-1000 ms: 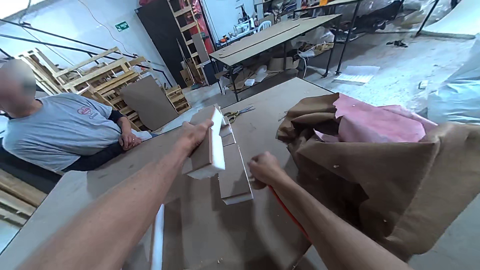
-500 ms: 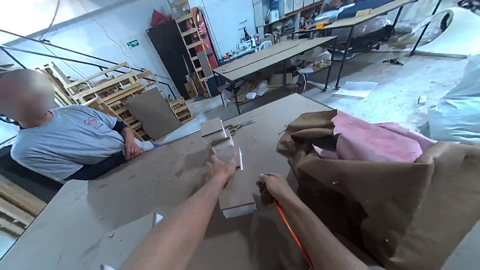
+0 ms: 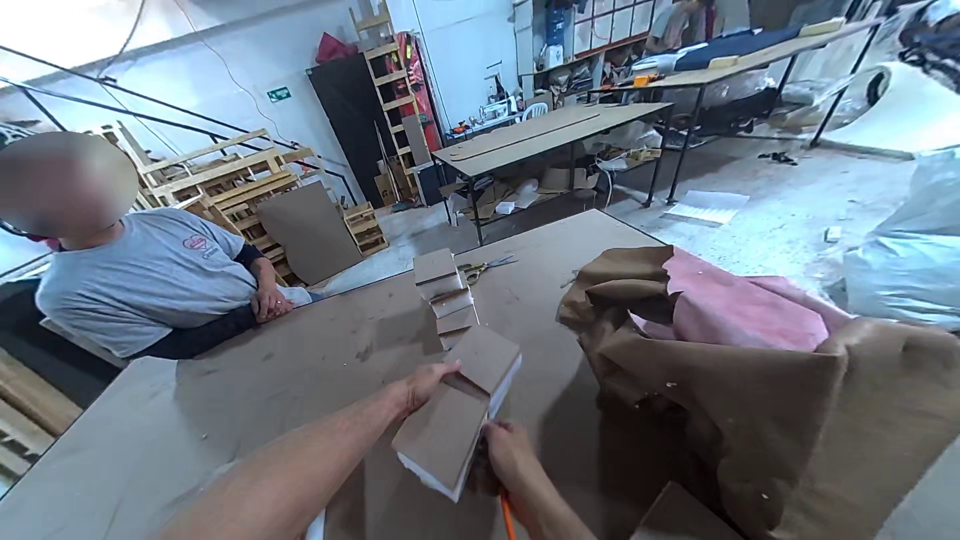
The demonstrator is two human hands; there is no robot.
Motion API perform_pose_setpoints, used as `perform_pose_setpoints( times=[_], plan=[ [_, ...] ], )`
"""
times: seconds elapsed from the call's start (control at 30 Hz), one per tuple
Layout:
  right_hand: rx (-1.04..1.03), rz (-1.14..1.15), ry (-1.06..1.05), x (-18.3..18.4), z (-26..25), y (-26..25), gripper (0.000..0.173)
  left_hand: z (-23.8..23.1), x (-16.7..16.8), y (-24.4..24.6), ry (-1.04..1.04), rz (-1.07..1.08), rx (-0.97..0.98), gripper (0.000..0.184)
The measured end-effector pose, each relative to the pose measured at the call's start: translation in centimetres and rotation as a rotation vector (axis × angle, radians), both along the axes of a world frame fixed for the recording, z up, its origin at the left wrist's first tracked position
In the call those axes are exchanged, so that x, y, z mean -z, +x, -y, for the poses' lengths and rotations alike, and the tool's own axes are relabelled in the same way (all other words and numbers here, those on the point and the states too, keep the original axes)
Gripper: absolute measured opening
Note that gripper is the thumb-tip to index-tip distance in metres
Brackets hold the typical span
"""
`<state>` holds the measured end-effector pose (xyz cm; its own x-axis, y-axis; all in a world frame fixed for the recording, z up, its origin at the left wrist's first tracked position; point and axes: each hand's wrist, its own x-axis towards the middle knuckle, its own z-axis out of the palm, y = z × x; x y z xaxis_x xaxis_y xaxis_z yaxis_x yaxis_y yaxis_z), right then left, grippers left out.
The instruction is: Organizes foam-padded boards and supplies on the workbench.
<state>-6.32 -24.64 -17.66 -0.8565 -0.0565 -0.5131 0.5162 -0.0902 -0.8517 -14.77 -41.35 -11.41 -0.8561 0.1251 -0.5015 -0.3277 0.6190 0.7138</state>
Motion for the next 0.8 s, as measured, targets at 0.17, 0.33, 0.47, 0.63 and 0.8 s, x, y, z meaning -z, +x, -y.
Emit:
perform_pose_setpoints(
  times=[0.17,0.33,0.47,0.63,0.8],
  plan=[
    [0.051,0.148,-0.074,-1.4,-0.6,10.3,0.020,0.6,0.9,4.5,0.044,0.104,0.196,0.059],
    [-0.108,-0.012,-0.050,-4.2,-8.1,13.2,0.029,1.1,1.2,4.2,0.033,0.111,0.213,0.055],
    [-0.139,-0.371,0.071,-9.2,-13.3,6.7,0.029,0.8,-1.6,0.1,-0.185,-0.344,-0.063,0.060],
    [-0.192,-0.413,0.441,-12.9,-12.2,-4.5,0.024,-2.5,-4.1,-8.1,-0.286,-0.700,-0.547,0.112],
    [-0.252,-0.421,0.710,-10.0,-10.5,-13.2,0.024,-6.9,0.8,-14.4,-0.124,-0.623,-0.970,0.151]
  ],
)
